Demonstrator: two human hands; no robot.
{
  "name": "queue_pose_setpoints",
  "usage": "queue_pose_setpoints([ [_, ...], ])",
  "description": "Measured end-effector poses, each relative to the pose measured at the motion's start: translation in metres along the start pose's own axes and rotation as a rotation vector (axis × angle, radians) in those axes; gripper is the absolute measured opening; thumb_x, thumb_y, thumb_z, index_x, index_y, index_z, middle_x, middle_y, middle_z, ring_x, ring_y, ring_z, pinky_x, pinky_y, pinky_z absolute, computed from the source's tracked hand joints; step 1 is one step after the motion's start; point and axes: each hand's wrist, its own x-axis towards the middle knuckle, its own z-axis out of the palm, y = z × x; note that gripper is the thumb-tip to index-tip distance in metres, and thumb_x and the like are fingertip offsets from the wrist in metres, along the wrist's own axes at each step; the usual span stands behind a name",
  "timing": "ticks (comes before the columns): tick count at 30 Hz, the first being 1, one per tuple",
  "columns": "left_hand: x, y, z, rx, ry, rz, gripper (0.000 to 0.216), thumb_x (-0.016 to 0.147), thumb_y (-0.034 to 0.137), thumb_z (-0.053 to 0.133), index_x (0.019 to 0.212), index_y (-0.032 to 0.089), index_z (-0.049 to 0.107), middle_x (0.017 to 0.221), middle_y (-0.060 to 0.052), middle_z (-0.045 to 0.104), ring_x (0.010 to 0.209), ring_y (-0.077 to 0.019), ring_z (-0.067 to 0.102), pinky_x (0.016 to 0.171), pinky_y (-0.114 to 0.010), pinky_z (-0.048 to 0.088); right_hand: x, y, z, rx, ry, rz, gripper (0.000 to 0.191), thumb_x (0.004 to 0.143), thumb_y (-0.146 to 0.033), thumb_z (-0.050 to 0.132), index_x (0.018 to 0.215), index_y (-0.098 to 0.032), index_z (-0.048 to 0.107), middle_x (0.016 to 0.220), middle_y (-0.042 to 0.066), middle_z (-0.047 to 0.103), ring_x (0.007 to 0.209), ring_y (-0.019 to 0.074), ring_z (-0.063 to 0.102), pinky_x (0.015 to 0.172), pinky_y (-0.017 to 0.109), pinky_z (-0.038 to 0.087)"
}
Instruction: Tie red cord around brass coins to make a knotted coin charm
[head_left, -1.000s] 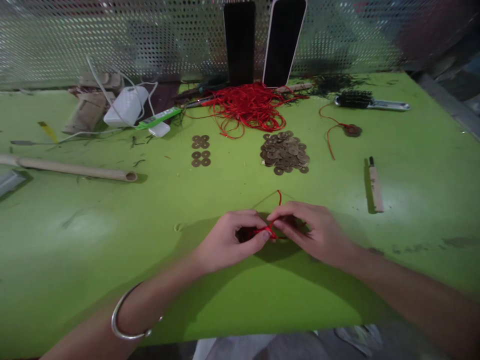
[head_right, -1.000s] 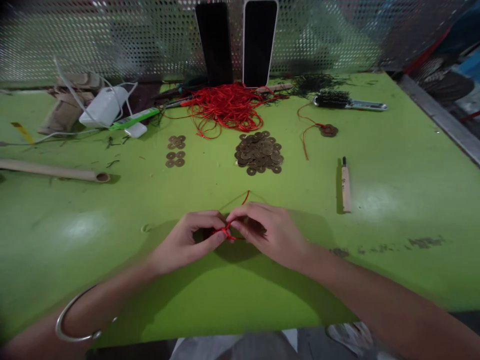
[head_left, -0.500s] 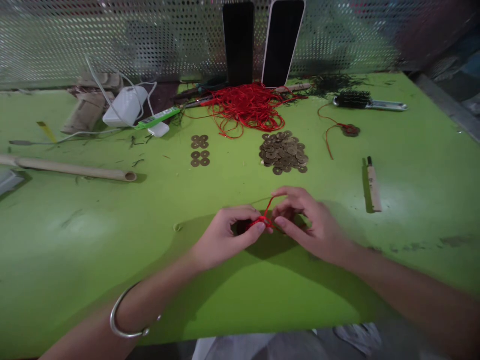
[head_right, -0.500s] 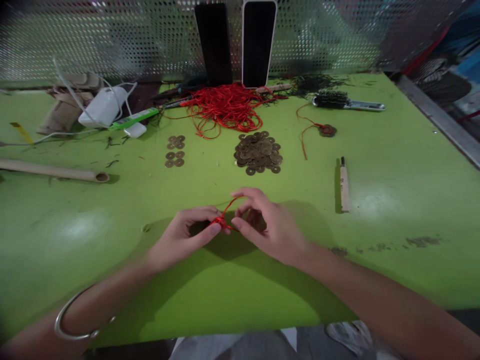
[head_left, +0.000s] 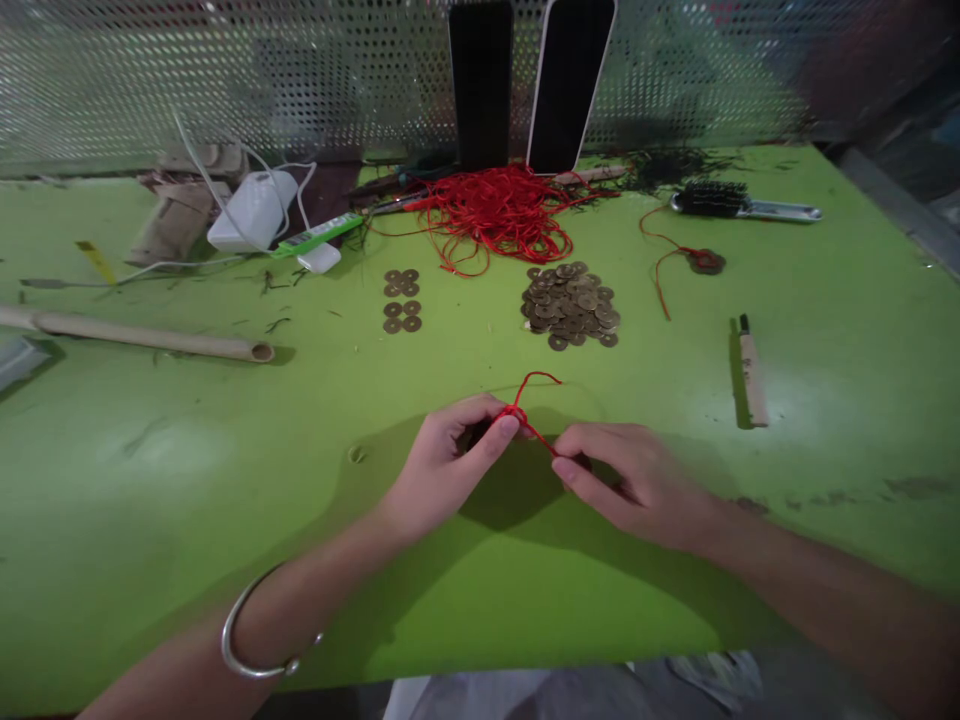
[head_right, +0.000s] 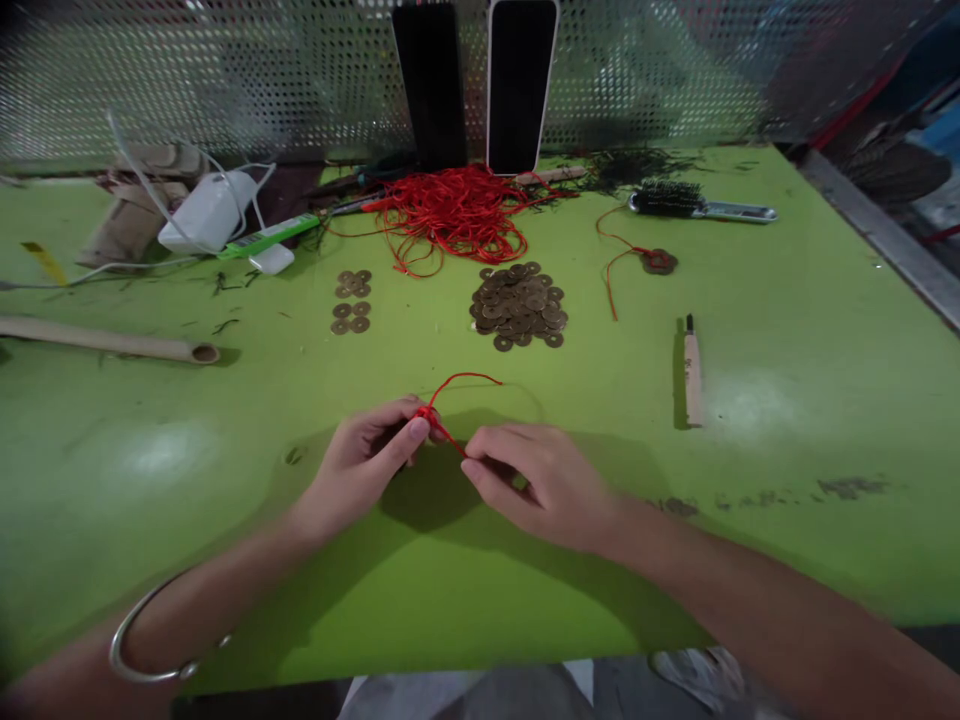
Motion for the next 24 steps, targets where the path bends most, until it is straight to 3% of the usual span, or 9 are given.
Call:
queue_pose_setpoints([
  [13, 0.0003, -0.0017, -0.0014, -0.122, 0.136, -0.066, 0.028, 0.088, 0.039, 0.052, 0.087, 0.017, 0.068, 0.063, 0.0, 0.052, 0.054, -0.0088, 0.04, 0.046, -0.02, 0.03, -0.0006, -0.0002, -0.0008, -0.039, 0.001, -0.034, 0.019, 0.082, -0.012, 0.041, 0.064, -0.019, 0.04, 0.054, -0.005, 0.039, 0.047, 0.0077, 0.035, 0.047, 0.021, 0.027],
  [24, -0.0008, -0.0018, 0.0005, -0.314, 0.157, -0.126, 0.03, 0.087, 0.042, 0.052, 0.084, 0.016, 0.067, 0.063, 0.0, 0.051, 0.056, -0.0093, 0.042, 0.048, -0.021, 0.03, 0.0007, 0.0031, -0.0002, -0.063, 0.001, -0.017, 0.021, 0.078, -0.011, 0.04, 0.059, -0.019, 0.034, 0.051, -0.006, 0.033, 0.045, 0.0069, 0.03, 0.046, 0.02, 0.023],
])
